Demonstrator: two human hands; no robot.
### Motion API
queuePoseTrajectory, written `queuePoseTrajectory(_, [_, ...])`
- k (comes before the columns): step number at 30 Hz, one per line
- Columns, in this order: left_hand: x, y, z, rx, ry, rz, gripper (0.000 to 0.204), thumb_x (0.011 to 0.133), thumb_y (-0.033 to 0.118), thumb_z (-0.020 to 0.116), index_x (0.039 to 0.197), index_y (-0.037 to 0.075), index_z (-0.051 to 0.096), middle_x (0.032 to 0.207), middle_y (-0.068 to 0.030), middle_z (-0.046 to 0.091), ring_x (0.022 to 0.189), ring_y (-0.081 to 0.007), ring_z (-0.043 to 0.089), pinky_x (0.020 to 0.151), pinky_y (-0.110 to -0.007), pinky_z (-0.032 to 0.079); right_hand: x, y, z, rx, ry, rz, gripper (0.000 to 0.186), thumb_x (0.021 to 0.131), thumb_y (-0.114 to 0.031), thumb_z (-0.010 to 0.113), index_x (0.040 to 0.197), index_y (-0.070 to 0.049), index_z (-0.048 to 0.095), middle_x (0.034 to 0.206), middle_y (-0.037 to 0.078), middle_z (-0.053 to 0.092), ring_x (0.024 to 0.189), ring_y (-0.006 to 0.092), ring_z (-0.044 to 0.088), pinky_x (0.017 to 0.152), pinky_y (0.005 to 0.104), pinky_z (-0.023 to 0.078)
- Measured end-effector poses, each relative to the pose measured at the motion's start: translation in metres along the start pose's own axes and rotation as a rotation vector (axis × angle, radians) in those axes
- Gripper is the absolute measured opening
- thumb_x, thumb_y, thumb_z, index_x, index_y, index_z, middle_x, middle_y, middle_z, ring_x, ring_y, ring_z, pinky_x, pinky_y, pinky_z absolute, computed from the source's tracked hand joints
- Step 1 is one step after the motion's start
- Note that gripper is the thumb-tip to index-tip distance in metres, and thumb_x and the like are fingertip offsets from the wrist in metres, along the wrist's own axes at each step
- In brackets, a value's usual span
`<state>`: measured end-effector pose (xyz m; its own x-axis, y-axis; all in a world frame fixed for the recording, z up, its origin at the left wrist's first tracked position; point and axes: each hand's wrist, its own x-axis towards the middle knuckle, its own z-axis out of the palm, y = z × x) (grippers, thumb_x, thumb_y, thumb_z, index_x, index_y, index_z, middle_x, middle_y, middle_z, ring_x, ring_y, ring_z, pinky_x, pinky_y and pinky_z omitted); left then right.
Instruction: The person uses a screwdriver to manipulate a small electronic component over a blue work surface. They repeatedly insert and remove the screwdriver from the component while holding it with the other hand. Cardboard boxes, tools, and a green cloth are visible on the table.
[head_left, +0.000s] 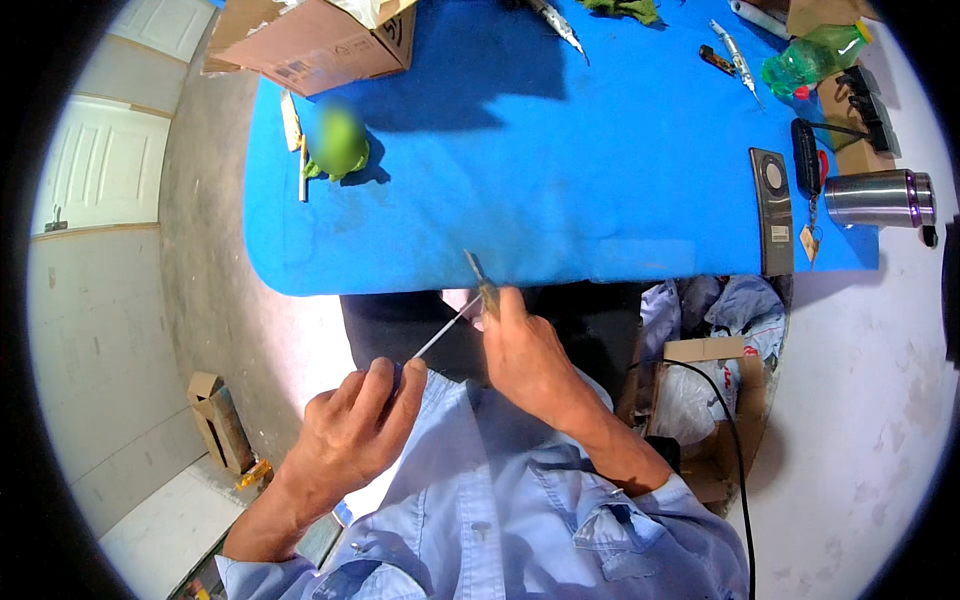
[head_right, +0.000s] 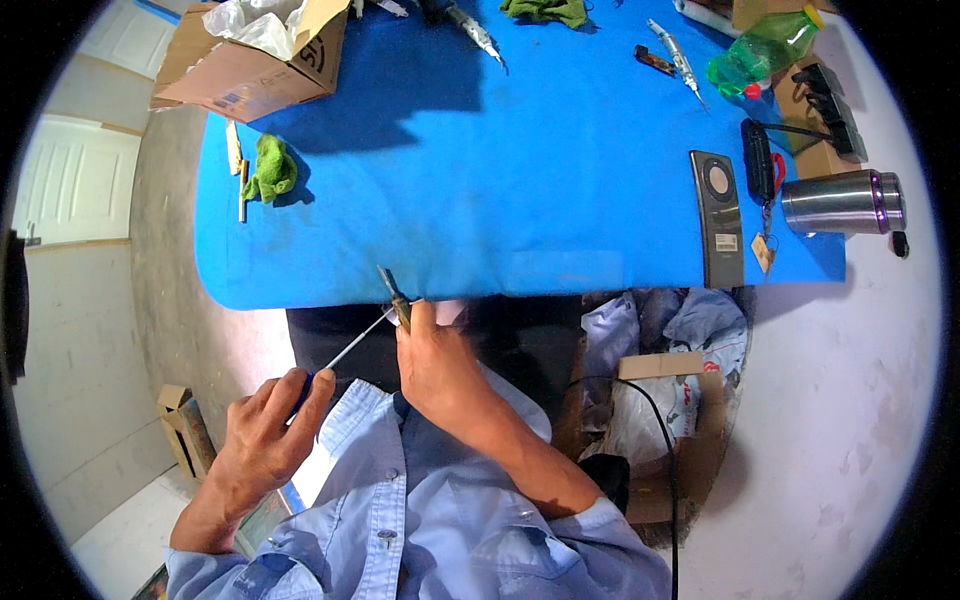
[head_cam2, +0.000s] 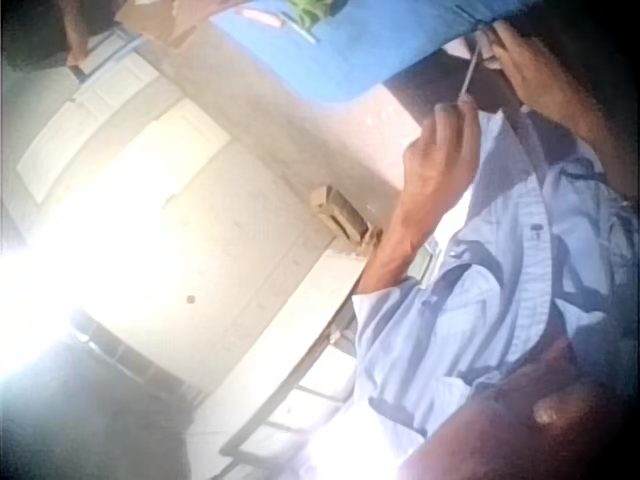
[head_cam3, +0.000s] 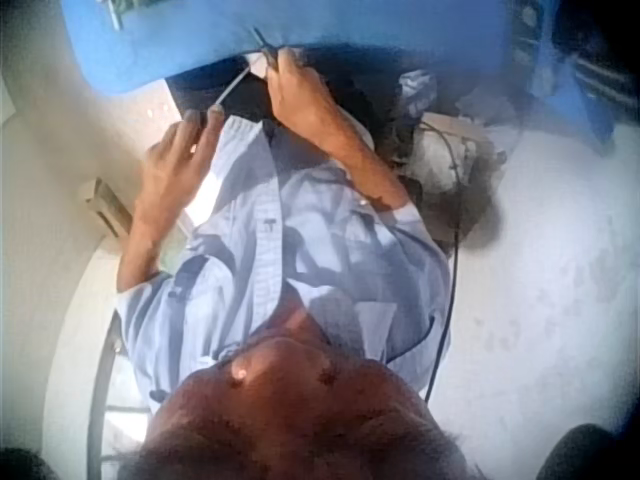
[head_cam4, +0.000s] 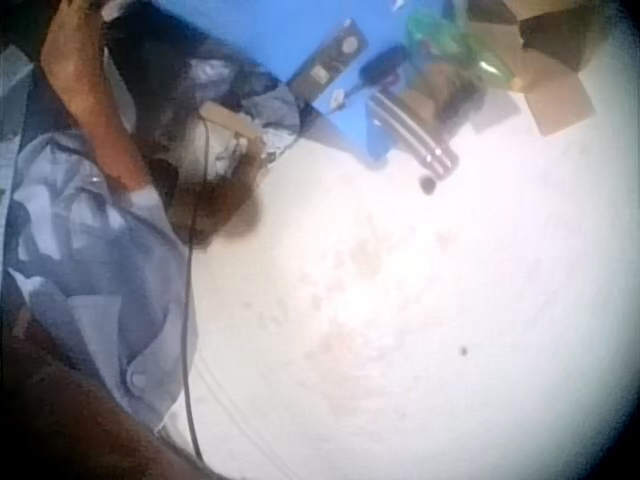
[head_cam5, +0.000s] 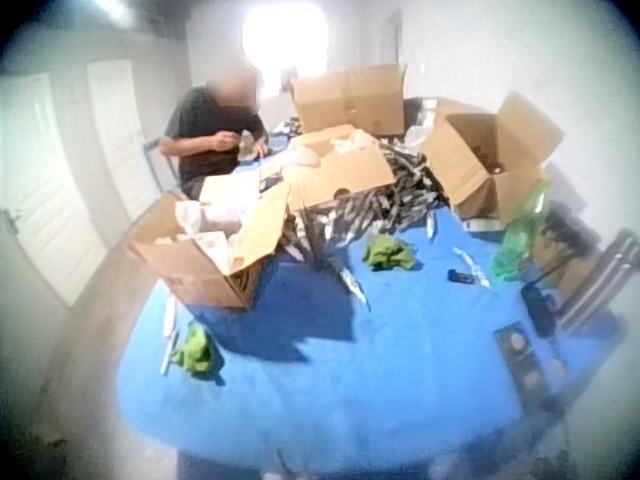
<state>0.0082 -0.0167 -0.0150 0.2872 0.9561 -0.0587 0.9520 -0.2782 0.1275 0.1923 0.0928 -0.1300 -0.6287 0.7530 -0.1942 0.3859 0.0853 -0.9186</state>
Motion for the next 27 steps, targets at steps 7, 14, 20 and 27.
queuePoseTrajectory(7, [0.006,-0.007,-0.007,0.095,-0.185,0.065,0.054,0.077,0.001,0.067,0.130,-0.004,0.062,0.094,-0.0129,0.058,0.064,-0.0127,0.056,0.044,-0.025,0.048,0.001,-0.003,-0.002,-0.086,-0.025,0.025,0.021,0.100,-0.008,0.057,0.106,0.003,0.040,0.074,0.030,0.063,0.070,0.0492,0.065,0.057,0.0545,0.050])
queuePoseTrajectory(14, [0.009,-0.006,0.003,-0.504,-0.137,-0.294,0.049,0.086,-0.005,0.071,0.134,0.000,0.064,0.078,-0.0079,0.063,0.058,-0.0145,0.057,0.044,-0.029,0.045,0.001,0.004,0.001,-0.092,-0.051,0.033,0.021,0.101,-0.009,0.057,0.103,0.001,0.039,0.071,0.028,0.063,0.066,0.0475,0.065,0.054,0.0534,0.051])
queuePoseTrajectory(20, [0.012,-0.015,0.002,-1.463,-0.242,-1.057,0.030,0.099,0.013,0.068,0.128,0.003,0.069,0.075,-0.0063,0.067,0.051,-0.0067,0.050,0.043,-0.023,0.037,0.000,0.001,0.000,-0.146,-0.058,0.022,0.022,0.102,-0.011,0.057,0.098,0.001,0.039,0.067,0.025,0.062,0.063,0.0445,0.066,0.051,0.0507,0.051])
queuePoseTrajectory(27, [0.014,-0.014,0.002,-1.723,-0.217,-1.225,0.031,0.100,0.020,0.067,0.125,0.001,0.069,0.076,-0.0058,0.066,0.045,-0.0057,0.043,0.036,-0.022,0.027,-0.001,0.002,0.004,-0.283,0.004,-0.013,0.024,0.102,-0.014,0.058,0.101,0.002,0.040,0.070,0.027,0.063,0.065,0.0464,0.066,0.053,0.0522,0.051])
